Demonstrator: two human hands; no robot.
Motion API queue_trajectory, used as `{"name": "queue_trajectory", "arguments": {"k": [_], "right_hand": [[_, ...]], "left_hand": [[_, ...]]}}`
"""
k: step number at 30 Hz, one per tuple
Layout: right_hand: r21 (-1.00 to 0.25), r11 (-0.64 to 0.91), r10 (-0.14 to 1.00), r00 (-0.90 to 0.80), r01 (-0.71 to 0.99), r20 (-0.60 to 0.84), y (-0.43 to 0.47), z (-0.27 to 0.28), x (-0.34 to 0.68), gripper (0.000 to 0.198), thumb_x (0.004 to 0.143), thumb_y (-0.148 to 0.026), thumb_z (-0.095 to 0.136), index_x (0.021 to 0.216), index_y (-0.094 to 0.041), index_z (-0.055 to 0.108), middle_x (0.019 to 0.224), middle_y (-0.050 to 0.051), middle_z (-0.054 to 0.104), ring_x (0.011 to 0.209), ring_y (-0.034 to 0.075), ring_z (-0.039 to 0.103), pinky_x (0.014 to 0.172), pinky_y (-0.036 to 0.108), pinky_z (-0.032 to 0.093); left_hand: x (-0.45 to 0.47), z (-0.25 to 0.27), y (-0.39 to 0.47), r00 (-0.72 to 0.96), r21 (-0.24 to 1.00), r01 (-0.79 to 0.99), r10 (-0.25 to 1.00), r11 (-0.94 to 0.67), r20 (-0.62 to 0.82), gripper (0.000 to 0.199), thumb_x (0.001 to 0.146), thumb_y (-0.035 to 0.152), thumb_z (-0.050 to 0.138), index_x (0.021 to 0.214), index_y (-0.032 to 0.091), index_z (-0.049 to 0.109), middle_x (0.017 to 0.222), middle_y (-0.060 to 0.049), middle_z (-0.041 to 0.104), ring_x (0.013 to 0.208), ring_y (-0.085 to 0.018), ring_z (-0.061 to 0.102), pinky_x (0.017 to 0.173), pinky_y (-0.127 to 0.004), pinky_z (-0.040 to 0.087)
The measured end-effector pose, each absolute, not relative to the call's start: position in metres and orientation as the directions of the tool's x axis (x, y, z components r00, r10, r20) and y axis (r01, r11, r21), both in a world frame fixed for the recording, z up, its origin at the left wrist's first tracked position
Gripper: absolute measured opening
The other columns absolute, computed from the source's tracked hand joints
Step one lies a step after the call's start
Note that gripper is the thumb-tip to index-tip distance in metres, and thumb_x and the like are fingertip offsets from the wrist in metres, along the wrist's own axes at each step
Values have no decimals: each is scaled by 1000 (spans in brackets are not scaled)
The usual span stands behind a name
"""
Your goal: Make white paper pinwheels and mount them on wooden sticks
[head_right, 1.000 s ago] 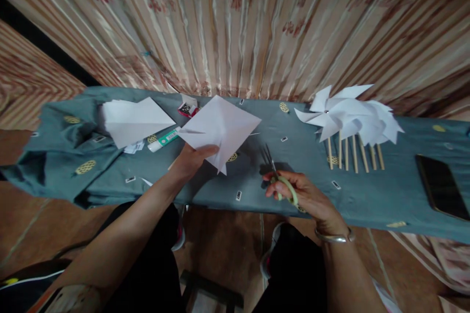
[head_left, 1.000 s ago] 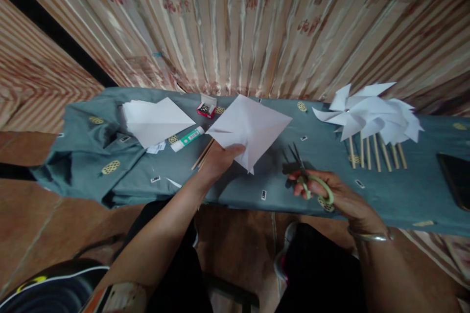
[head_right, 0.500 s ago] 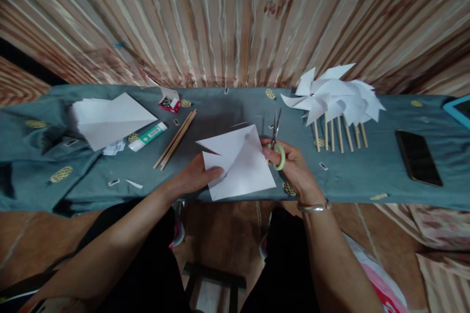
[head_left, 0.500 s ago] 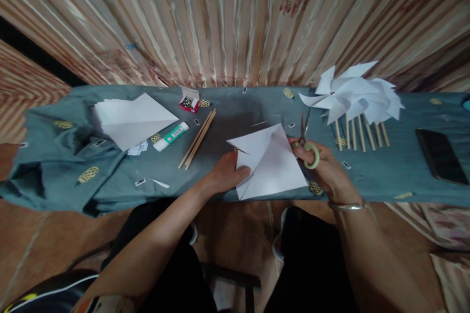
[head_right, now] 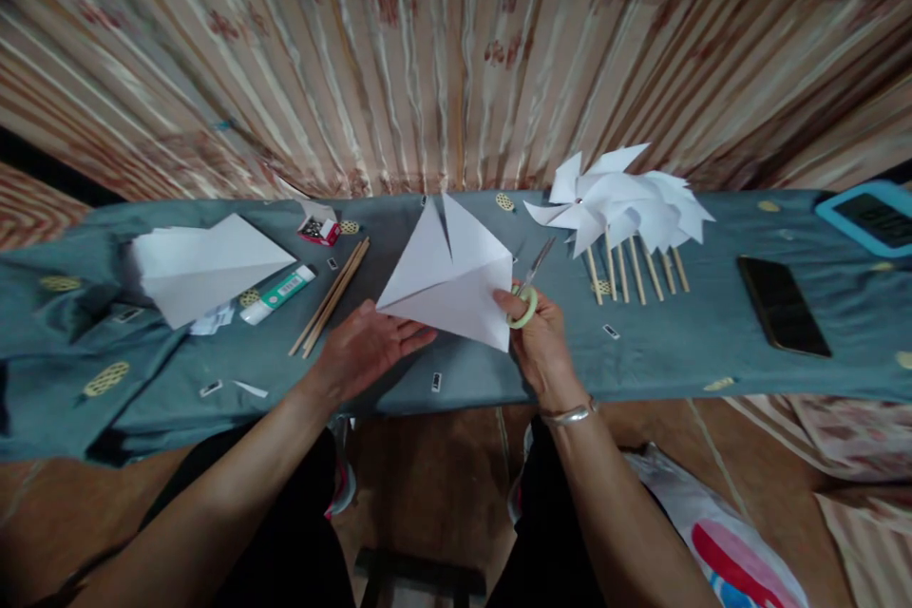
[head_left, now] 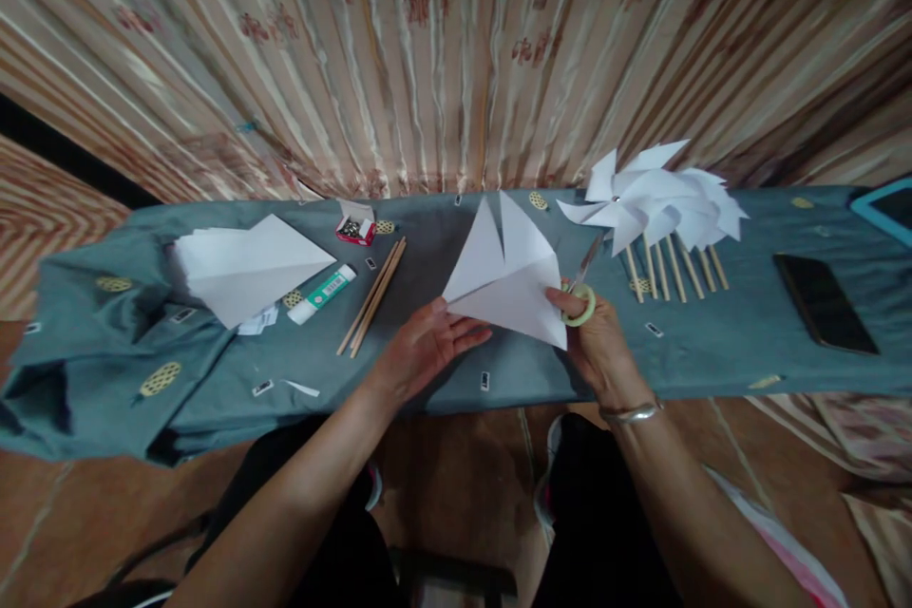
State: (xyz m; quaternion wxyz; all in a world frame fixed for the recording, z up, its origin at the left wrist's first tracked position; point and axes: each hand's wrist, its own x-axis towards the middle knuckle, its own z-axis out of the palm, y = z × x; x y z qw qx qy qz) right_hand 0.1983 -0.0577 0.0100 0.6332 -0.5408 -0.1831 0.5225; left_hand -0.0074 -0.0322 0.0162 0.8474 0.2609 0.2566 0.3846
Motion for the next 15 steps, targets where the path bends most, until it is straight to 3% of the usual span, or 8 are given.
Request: {"name": "queue_trajectory", "arguments": {"k": [4,7,15], "right_hand": [[-887,-67,865,416,-457,-280,-53,5,183,30,51,-28,89,72,-21,68,73,-4,72,64,14,63,68,29,55],[-919,-52,888,403,-391,-222,-52,1,176,28,56,-30,88,75,-22,68,74,-4,71,64,12,60,68,28,53],[-934,-91,904,365,-346,-223,-53,-2,168,29,57,-30,85,80,-22,69,80,-3,72,68,13,59,69,29,49]], "left_hand": [[4,14,-41,535,654,-535,814,535,-227,39,66,32,83,101,20,70,114,-7,70,109,-25,64,99,-42,48],[13,12,-44,463,687,-521,844,507,-271,37,65,33,84,97,19,70,111,-8,71,109,-26,64,99,-41,49],[19,9,-33,213,611,-600,839,517,-500,34,80,37,72,108,21,62,115,-7,70,112,-24,64,87,-33,57]]}}
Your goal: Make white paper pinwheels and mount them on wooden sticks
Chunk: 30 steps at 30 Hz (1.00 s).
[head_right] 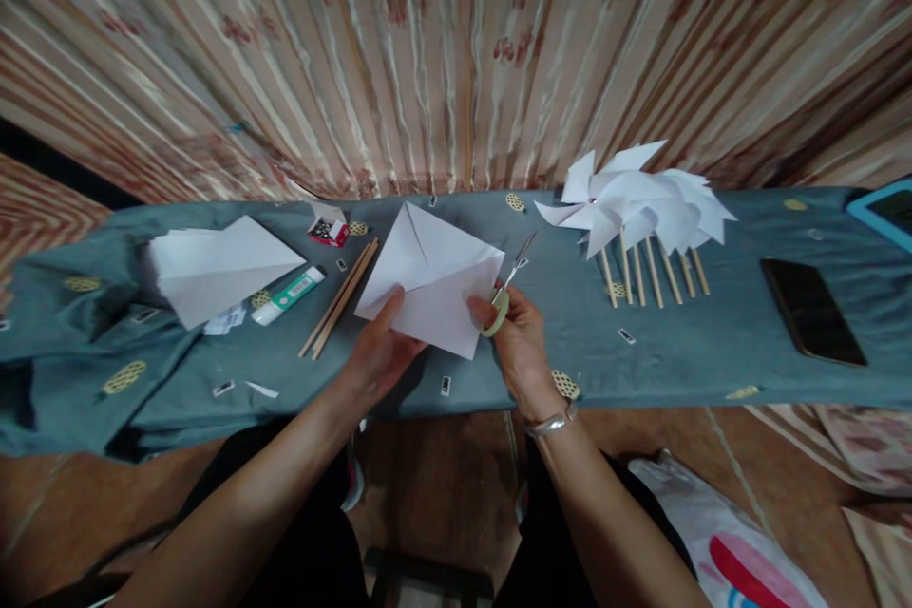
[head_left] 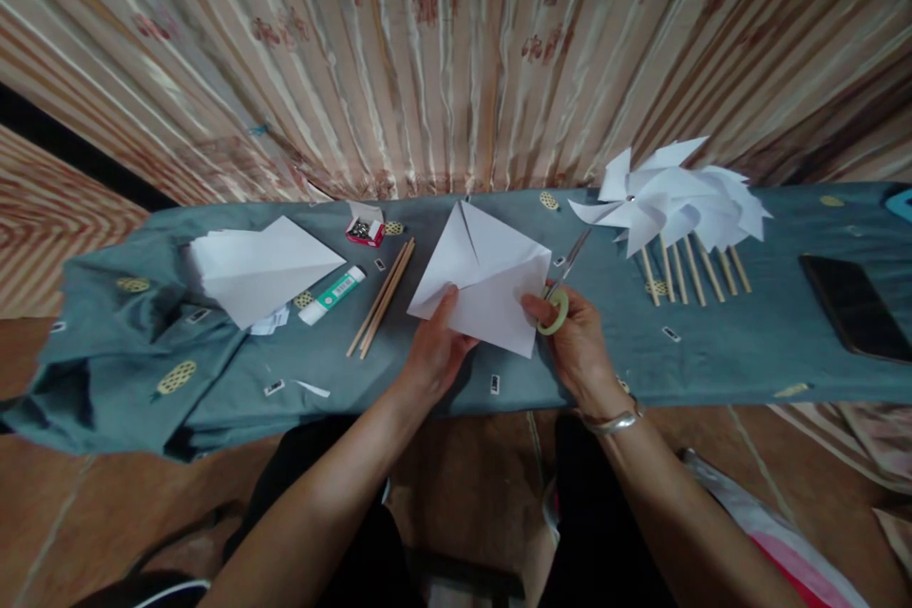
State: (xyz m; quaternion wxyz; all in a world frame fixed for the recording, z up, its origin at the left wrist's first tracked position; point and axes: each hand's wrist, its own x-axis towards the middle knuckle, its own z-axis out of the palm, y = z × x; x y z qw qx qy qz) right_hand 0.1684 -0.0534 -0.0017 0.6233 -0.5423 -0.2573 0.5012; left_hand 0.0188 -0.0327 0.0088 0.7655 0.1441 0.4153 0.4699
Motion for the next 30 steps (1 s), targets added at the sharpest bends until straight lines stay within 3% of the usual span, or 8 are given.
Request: {"name": "queue_trajectory", "arguments": {"k": [5,9,14,19,30], "right_hand": [[-968,-111,937,301,-225,-177,-58,3,169,28,60,-39,84,72,-22,65,68,-4,65,61,12,52,61,26,45],[-988,-122,980,148,-95,-135,-67,9,177,36,73,-55,73,89,-23,68,70,-1,66,63,15,56,61,28,46],[-965,-253,961,-97,64,-258,-85,20,185,53,75,-64,68,104,-19,67,84,6,73,70,18,59,68,33,49],[-931,-342,871,-329,125,-365,-94,25,186,59,73,-68,68,102,-17,69,83,6,71,71,17,60,67,31,50],[-913,-373,833,-373,166,-409,-93,20,187,54,73,-65,70,98,-17,71,80,5,71,69,15,62,65,27,52]], "left_hand": [[16,7,-30,130,629,-614,847,478,-516,21,90,32,60,107,19,62,113,-8,70,104,-23,67,80,-29,58],[9,13,-22,72,648,-633,866,423,-495,15,94,29,55,102,19,63,101,-6,72,93,-19,69,79,-28,57],[-3,18,-8,-9,707,-643,920,295,-392,19,94,28,55,109,20,62,104,-4,72,91,-19,69,79,-30,58],[-11,13,-2,-25,726,-641,938,250,-345,23,92,31,58,112,21,63,100,-4,73,96,-22,68,85,-34,59],[-4,14,-5,2,732,-620,933,283,-359,18,96,27,49,107,19,62,98,-5,73,98,-21,68,87,-34,57]]}}
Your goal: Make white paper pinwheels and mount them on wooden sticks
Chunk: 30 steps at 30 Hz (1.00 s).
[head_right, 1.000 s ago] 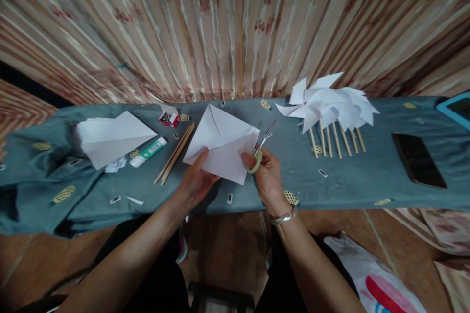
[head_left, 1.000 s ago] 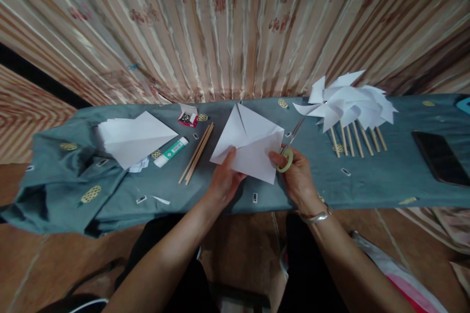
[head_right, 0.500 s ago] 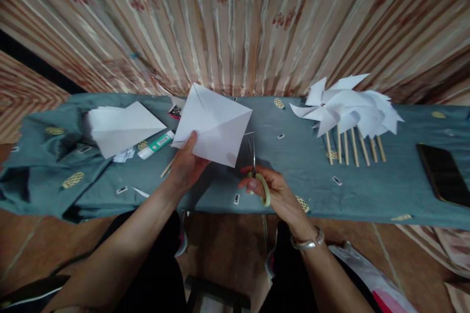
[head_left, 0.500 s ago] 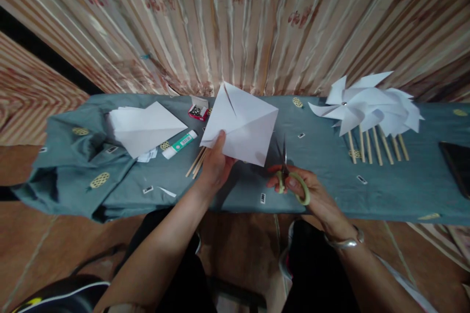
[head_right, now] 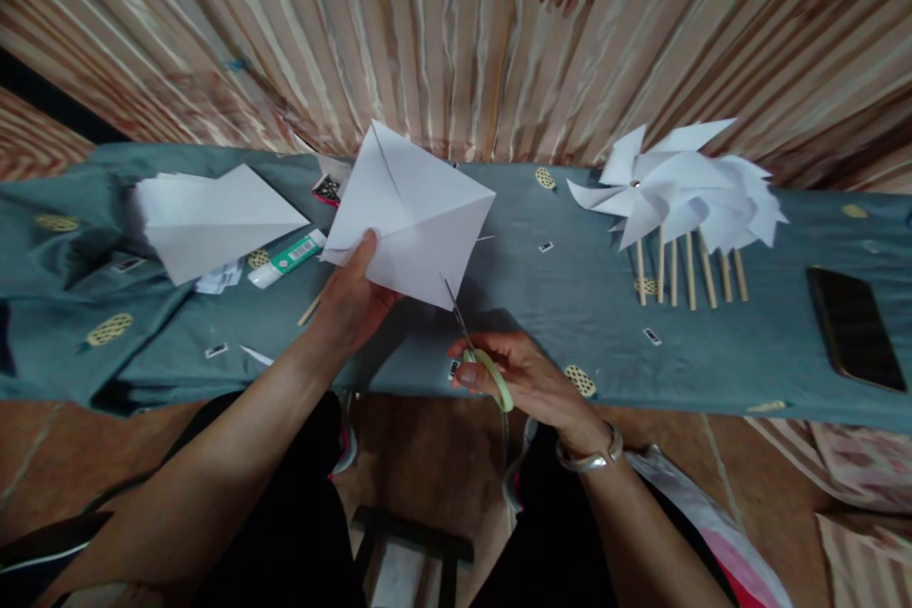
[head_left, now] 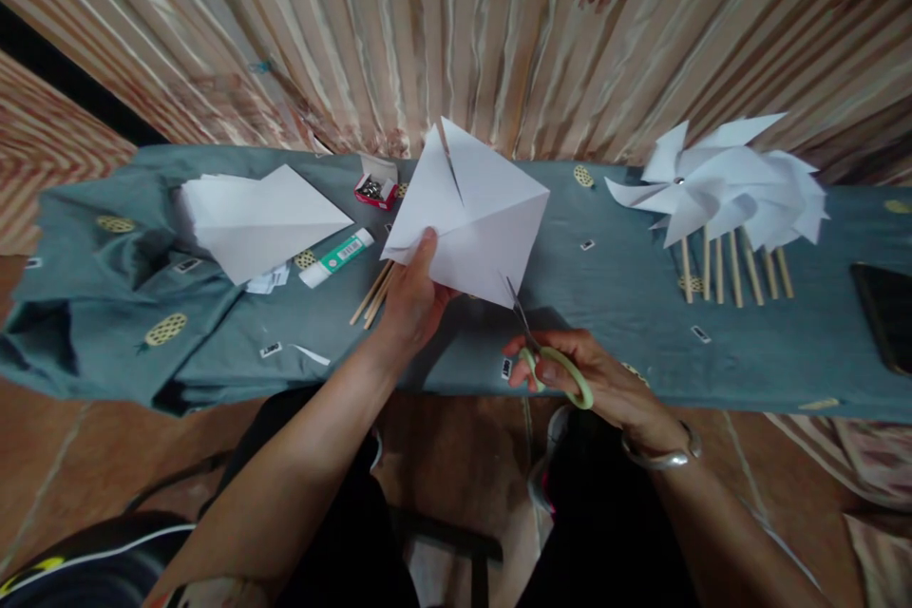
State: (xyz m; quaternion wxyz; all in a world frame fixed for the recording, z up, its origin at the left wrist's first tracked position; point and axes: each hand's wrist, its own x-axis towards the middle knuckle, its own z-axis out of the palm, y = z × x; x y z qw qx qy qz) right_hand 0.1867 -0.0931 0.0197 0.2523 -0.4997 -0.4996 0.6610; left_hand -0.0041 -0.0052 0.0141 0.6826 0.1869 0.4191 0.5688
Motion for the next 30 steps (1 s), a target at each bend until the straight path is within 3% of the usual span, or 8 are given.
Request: {"name": "queue_trajectory", "arguments": {"k": [10,16,30], "right_hand": [[-920,-353,840,-375,173,-393,-92,19,187,49,72,-59,74,99,-18,73,78,4,72,66,14,61,62,25,52],[-917,-348,835,-381,194,-397,-91,22,186,45,73,-60,73,90,-18,72,76,4,71,66,14,62,62,25,52],[-903,-386,818,-383,190,-430,-91,22,186,52,69,-65,73,89,-17,70,77,3,68,70,15,62,64,25,51]], "left_hand": [[-1,17,-9,3,718,-623,920,309,-393,19,93,28,56,109,20,61,99,-5,73,97,-23,69,86,-37,58],[0,16,-10,5,722,-618,920,311,-393,19,95,25,52,110,20,61,97,-4,73,94,-21,70,85,-35,59],[0,16,-11,25,713,-618,915,331,-404,23,94,29,56,113,19,61,101,-6,73,96,-23,69,85,-36,58]]}}
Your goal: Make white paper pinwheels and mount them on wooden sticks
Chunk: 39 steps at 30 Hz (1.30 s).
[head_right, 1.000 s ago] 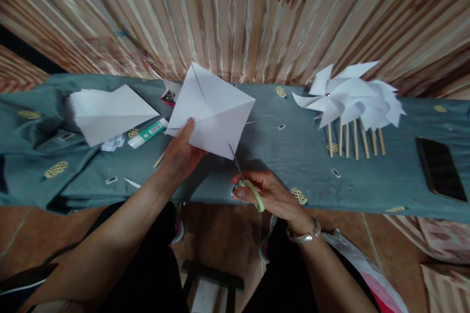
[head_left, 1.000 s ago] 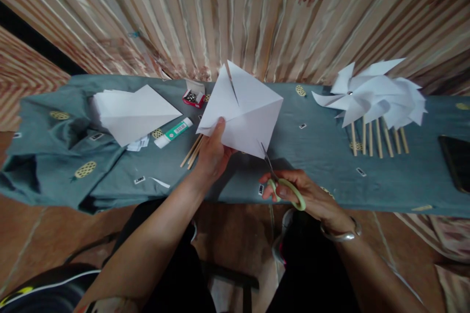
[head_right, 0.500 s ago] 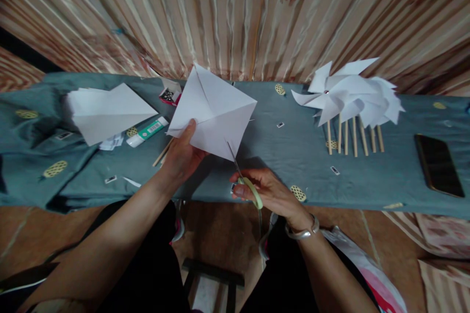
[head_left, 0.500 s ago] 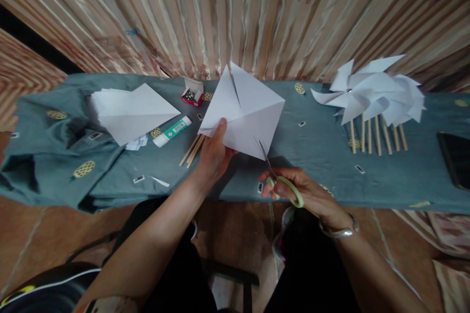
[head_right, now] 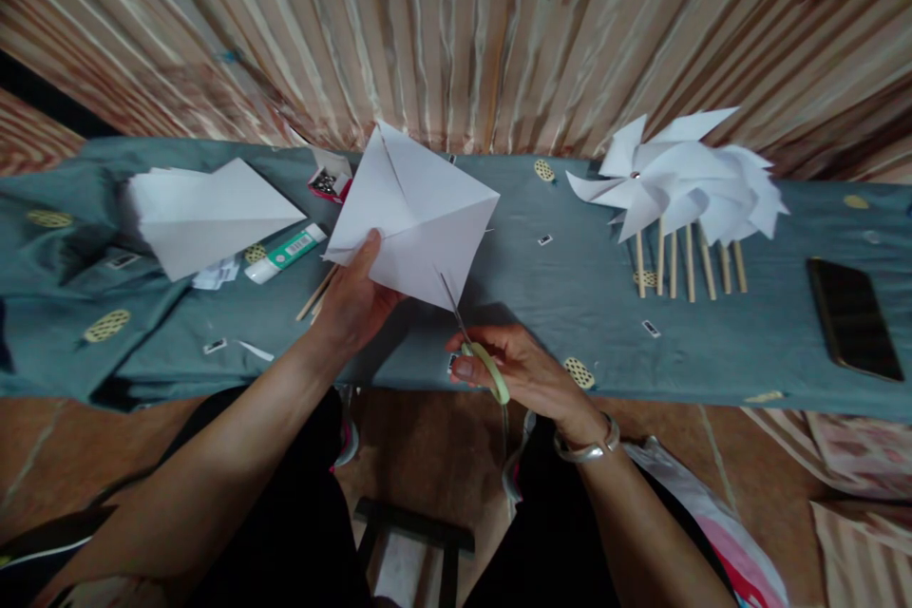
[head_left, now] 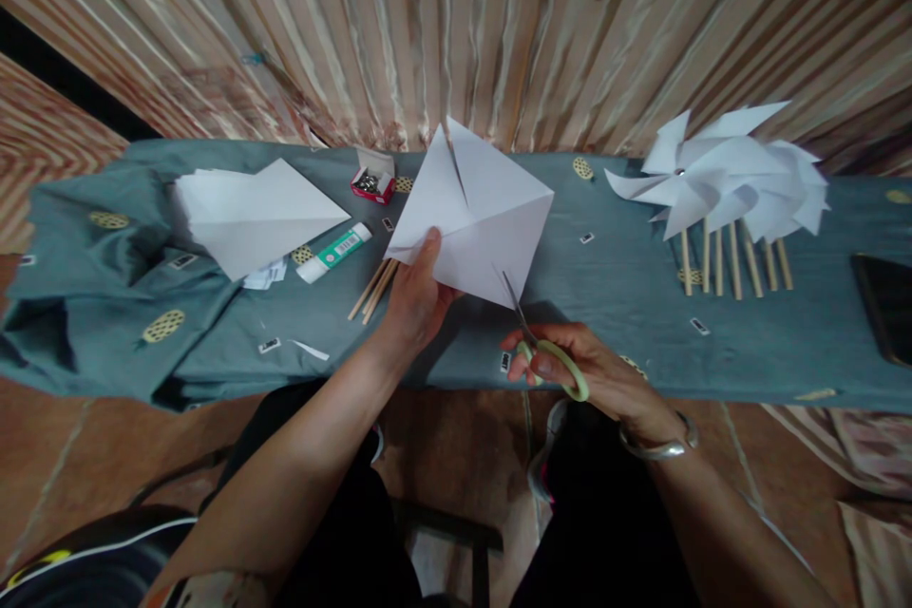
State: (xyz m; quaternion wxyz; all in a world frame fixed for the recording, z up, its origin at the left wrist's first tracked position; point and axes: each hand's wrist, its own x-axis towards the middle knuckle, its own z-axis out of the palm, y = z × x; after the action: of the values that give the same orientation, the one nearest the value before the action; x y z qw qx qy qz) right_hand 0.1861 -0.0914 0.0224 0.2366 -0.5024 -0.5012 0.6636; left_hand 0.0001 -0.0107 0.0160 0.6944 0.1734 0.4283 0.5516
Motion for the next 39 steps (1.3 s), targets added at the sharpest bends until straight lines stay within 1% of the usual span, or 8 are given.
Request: {"name": "queue_trajectory", "arguments": {"k": [4,9,12,17,22,27,36,39], "right_hand": [[-894,-407,810,-380,185,-447,-92,19,186,55,68,-63,75,95,-15,70,78,3,68,70,14,60,65,26,50],[-877,-459,797,-369,143,-478,-93,11,186,60,64,-62,79,100,-15,69,76,2,66,67,12,57,63,24,47],[-876,-470,796,-374,112,-475,-93,8,186,58,63,-60,81,99,-16,69,75,1,65,67,12,57,63,24,47],[-884,-456,811,-360,104,-461,-93,5,186,55,63,-56,82,98,-16,69,71,-1,64,64,11,57,60,23,47],[-889,-443,819,-349,118,-455,-93,3,186,49,65,-52,82,96,-17,70,70,-1,65,62,11,59,60,23,49],[-878,-471,817,-333,83,-470,-93,6,184,46,65,-49,83,95,-17,69,69,-2,65,61,11,60,61,24,52],[-830,-556,787,-302,30,-538,-91,12,179,51,57,-50,87,91,-17,68,62,-6,60,55,8,57,60,22,53],[-824,-566,783,-292,33,-549,-91,11,178,51,57,-51,87,90,-17,68,62,-6,60,56,9,57,60,23,54]], "left_hand": [[-1,15,-11,31,716,-611,915,336,-403,21,97,26,48,113,19,60,95,-4,72,87,-18,70,82,-34,60],[-2,13,-11,22,728,-611,926,311,-377,18,96,25,49,108,20,62,95,-3,72,82,-17,69,79,-32,60],[-3,14,-11,13,730,-610,924,309,-381,18,96,25,50,108,20,61,96,-3,72,82,-17,69,80,-34,60],[-3,16,-11,7,729,-615,926,301,-377,21,96,25,49,112,20,61,100,-5,72,90,-19,69,85,-37,59],[-3,15,-11,6,737,-602,925,306,-379,22,97,25,48,113,19,61,98,-4,71,81,-16,69,82,-36,60],[-4,16,-11,2,743,-602,930,294,-367,19,97,25,48,109,18,61,92,-3,71,74,-15,67,79,-34,61],[-4,16,-10,3,719,-620,918,313,-398,21,95,28,52,112,19,61,99,-6,71,90,-20,69,81,-38,61],[-5,17,-10,5,718,-622,918,313,-396,22,95,28,52,113,20,60,99,-5,72,89,-20,69,80,-38,62]]}}
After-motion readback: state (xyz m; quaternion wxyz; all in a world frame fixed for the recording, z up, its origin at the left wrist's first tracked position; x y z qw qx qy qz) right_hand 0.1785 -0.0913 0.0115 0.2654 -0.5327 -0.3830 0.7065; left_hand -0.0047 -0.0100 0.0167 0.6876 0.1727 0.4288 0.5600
